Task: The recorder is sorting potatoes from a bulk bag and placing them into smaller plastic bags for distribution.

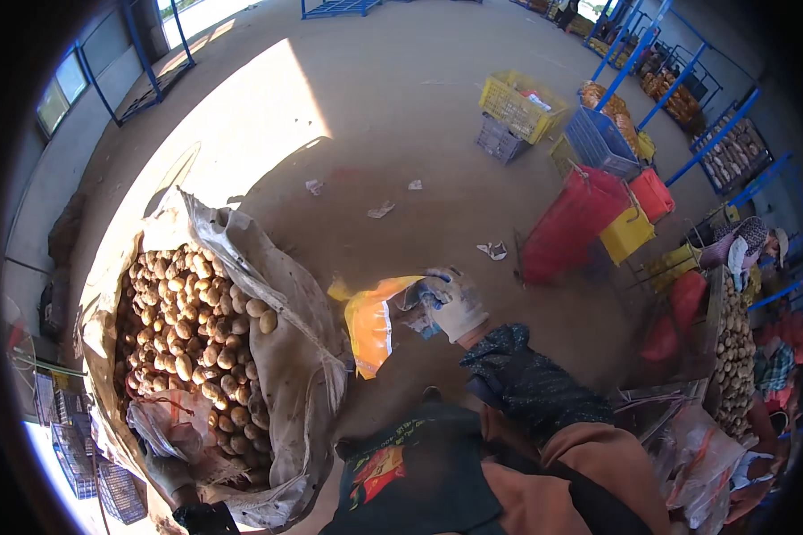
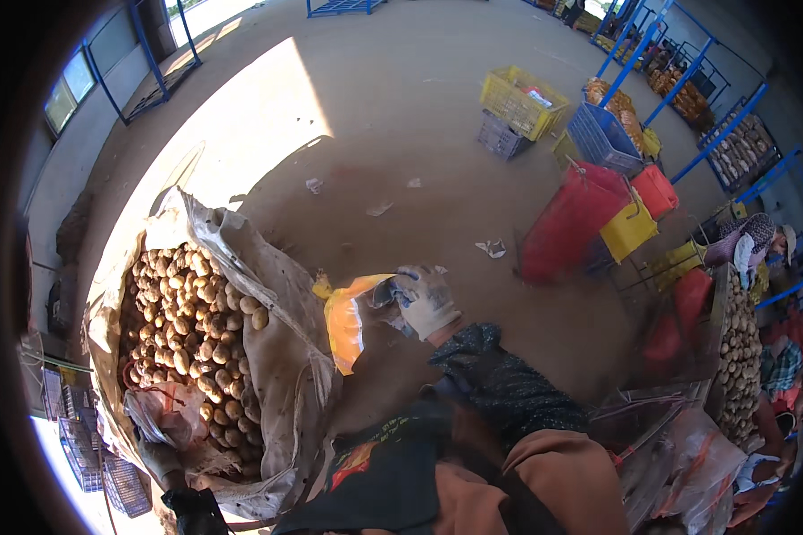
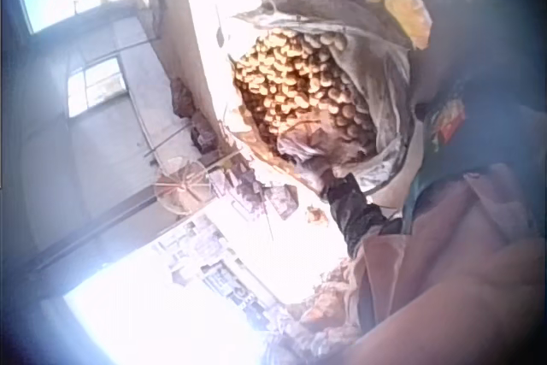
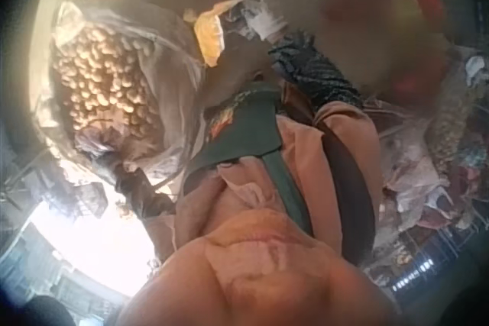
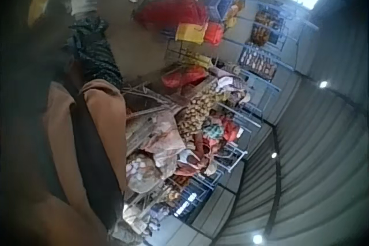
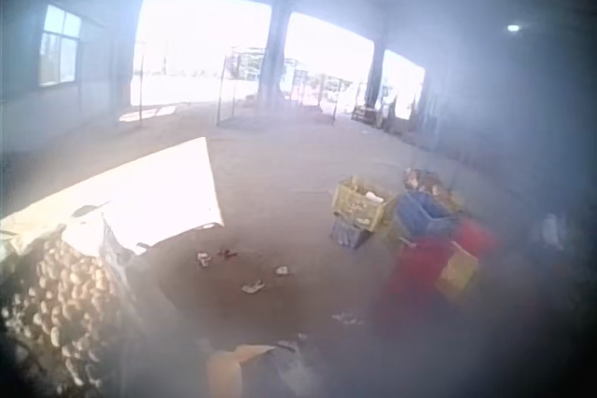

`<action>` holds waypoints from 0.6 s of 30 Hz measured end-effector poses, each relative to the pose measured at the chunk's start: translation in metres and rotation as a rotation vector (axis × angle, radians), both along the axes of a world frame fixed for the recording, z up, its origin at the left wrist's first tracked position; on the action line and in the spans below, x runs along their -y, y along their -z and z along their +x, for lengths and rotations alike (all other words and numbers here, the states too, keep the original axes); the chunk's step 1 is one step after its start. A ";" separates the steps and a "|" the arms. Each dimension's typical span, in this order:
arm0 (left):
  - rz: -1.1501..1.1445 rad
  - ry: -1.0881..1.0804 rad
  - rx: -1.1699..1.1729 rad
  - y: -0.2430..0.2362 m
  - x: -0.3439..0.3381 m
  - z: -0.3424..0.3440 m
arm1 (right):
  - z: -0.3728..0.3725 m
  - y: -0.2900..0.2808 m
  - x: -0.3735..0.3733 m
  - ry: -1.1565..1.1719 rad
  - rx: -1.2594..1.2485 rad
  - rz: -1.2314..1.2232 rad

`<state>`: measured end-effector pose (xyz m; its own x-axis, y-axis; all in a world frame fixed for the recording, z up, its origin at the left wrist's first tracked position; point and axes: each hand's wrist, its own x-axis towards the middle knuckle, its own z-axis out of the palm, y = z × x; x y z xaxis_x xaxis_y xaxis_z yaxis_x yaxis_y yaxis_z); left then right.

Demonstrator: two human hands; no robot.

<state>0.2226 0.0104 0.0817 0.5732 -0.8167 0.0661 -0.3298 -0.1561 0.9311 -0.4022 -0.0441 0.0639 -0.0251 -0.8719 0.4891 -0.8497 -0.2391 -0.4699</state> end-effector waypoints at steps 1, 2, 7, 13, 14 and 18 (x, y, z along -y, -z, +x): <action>-0.116 0.033 -0.321 0.000 0.011 -0.015 | -0.029 0.002 -0.013 0.038 0.006 -0.008; 0.002 0.041 0.133 -0.004 0.030 -0.026 | -0.056 0.003 -0.021 0.115 0.097 -0.009; -0.063 0.339 -0.835 -0.017 0.126 -0.111 | -0.180 0.011 -0.063 0.382 -0.003 -0.034; -0.070 0.667 -0.595 -0.030 0.226 -0.318 | -0.280 0.053 -0.123 0.801 0.271 0.089; -0.115 0.728 -0.490 -0.034 0.238 -0.360 | -0.298 0.054 -0.135 0.810 0.231 0.139; -0.432 1.025 -0.187 -0.062 0.287 -0.533 | -0.345 0.053 -0.173 0.954 0.058 0.176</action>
<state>-0.3102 -0.2767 0.1437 -0.3238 -0.8374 0.4404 0.0331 0.4552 0.8898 -0.7470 0.1286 0.0107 -0.7790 -0.5336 0.3292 -0.6247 0.6159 -0.4800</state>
